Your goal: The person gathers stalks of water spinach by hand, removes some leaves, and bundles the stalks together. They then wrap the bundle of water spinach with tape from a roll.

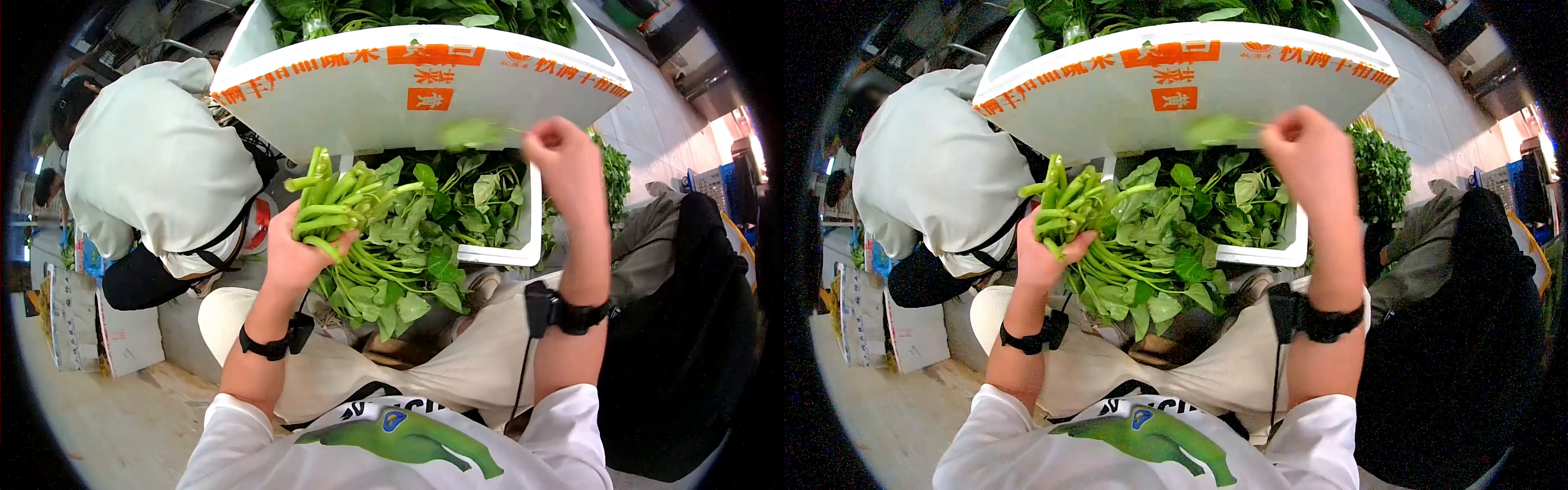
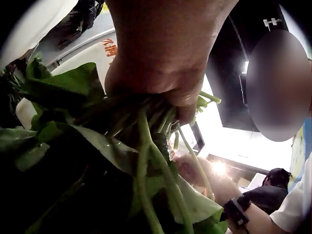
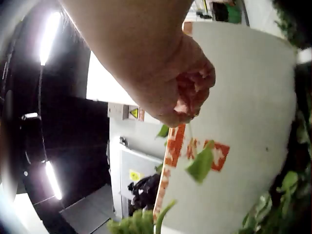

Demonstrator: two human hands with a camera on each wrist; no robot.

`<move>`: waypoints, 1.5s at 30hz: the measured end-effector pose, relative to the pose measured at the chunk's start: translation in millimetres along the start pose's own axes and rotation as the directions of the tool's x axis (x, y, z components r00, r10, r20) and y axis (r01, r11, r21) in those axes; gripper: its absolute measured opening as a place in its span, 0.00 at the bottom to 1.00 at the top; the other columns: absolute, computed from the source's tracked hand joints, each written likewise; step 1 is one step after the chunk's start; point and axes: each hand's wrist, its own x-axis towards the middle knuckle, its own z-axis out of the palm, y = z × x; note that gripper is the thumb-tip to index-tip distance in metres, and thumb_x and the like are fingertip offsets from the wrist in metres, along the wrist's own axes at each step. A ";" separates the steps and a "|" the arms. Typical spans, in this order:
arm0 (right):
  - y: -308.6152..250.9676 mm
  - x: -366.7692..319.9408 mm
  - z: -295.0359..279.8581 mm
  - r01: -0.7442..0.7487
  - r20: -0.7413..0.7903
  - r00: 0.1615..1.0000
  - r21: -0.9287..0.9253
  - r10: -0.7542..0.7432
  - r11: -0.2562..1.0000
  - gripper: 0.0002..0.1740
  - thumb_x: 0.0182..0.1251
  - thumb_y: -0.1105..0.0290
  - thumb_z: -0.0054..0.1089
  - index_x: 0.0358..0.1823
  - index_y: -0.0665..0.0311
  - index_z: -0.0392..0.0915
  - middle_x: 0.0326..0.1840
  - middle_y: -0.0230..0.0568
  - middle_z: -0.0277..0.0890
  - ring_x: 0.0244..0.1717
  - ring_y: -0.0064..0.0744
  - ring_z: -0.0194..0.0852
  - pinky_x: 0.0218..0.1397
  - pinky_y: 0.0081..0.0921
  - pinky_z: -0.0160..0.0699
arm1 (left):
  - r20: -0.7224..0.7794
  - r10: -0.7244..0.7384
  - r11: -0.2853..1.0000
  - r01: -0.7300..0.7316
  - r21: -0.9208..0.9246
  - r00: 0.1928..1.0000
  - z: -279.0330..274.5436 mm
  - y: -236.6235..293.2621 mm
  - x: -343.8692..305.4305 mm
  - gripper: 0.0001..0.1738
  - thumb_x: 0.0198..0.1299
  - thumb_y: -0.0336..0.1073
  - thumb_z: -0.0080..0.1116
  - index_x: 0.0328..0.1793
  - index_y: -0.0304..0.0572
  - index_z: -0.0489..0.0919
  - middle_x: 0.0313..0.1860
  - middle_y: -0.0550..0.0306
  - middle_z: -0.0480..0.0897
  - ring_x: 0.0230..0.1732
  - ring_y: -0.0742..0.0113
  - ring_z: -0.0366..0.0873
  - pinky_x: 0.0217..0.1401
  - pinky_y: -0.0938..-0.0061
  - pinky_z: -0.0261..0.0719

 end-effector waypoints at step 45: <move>-37.1 -45.4 85.9 -0.521 0.546 0.811 0.837 -0.209 0.164 0.13 0.80 0.62 0.49 0.50 0.65 0.74 0.38 0.35 0.75 0.33 0.24 0.67 0.38 0.25 0.67 | -0.017 -0.122 0.968 0.116 -0.223 0.992 -12.8 -7.9 14.6 0.21 0.50 0.28 0.76 0.50 0.31 0.82 0.40 0.57 0.89 0.40 0.76 0.83 0.47 0.78 0.81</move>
